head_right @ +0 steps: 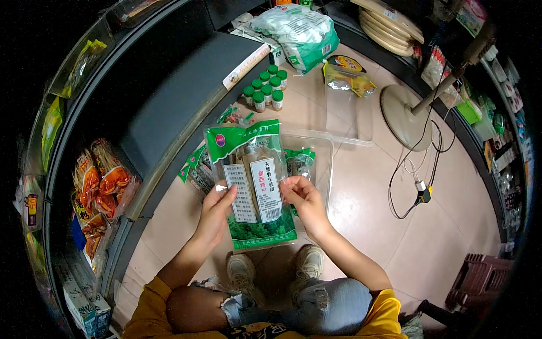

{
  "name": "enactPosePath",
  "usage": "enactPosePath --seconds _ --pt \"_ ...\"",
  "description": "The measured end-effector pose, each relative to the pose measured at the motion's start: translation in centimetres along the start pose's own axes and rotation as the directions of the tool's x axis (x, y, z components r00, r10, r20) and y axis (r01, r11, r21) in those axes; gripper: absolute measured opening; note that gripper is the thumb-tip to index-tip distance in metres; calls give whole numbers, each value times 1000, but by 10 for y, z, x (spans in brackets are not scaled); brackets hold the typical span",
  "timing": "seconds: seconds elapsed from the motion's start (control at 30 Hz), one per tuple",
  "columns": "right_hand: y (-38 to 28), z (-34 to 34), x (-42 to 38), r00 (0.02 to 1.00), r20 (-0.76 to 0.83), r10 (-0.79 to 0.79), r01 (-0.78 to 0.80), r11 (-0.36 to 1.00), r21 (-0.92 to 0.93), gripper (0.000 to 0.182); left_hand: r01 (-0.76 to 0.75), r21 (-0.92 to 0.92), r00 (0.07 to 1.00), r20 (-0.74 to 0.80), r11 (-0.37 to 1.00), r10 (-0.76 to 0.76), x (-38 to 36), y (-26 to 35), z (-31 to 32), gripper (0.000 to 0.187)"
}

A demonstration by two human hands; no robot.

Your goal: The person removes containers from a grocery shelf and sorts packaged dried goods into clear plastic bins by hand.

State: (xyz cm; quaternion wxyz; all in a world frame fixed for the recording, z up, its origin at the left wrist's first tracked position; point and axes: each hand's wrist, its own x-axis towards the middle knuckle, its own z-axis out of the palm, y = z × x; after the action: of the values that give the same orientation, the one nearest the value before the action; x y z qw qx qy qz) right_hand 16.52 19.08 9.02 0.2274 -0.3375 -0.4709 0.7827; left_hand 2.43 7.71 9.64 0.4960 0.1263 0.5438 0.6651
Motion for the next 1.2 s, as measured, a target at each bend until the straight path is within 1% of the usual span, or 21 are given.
enactPosePath --seconds 0.4,0.47,0.6,0.67,0.77,0.87,0.97,1.1,1.13,1.17,1.2 --pt "0 0 -1 1000 16 -17 17 1000 -15 6 -14 25 1000 6 1000 14 -2 0 -1 22" --pt "-1 0 0 1000 16 -16 16 1000 -24 7 8 21 1000 -10 1000 -8 -3 4 0 24" --pt "-1 1 0 1000 9 0 1 1000 -29 7 -7 15 1000 -7 1000 7 -2 3 -2 25" --pt "1 1 0 1000 2 -4 4 1000 -23 7 -15 45 1000 -11 999 16 -2 0 -3 26" --pt "0 0 1 1000 28 -1 1 1000 -22 5 -30 46 999 -29 998 32 -1 -1 -2 25" --pt "0 1 0 999 32 4 -4 1000 9 7 -39 57 999 -15 998 39 0 -2 -3 25" --pt "1 1 0 999 -17 29 -28 998 56 17 -54 37 998 -11 998 54 1 -7 -4 23" --pt "0 0 1 999 12 41 -41 998 56 18 -62 9 998 22 998 61 1 -3 -3 20" --pt "0 0 0 999 -11 45 -44 997 60 18 -69 -2 997 28 998 69 0 -4 -2 20" --pt "-1 1 0 999 15 32 -33 999 43 17 -58 34 998 6 998 58 0 -2 -1 20" --pt "-1 1 1 999 38 19 -20 999 26 17 -58 33 998 0 998 58 0 -2 -1 20"
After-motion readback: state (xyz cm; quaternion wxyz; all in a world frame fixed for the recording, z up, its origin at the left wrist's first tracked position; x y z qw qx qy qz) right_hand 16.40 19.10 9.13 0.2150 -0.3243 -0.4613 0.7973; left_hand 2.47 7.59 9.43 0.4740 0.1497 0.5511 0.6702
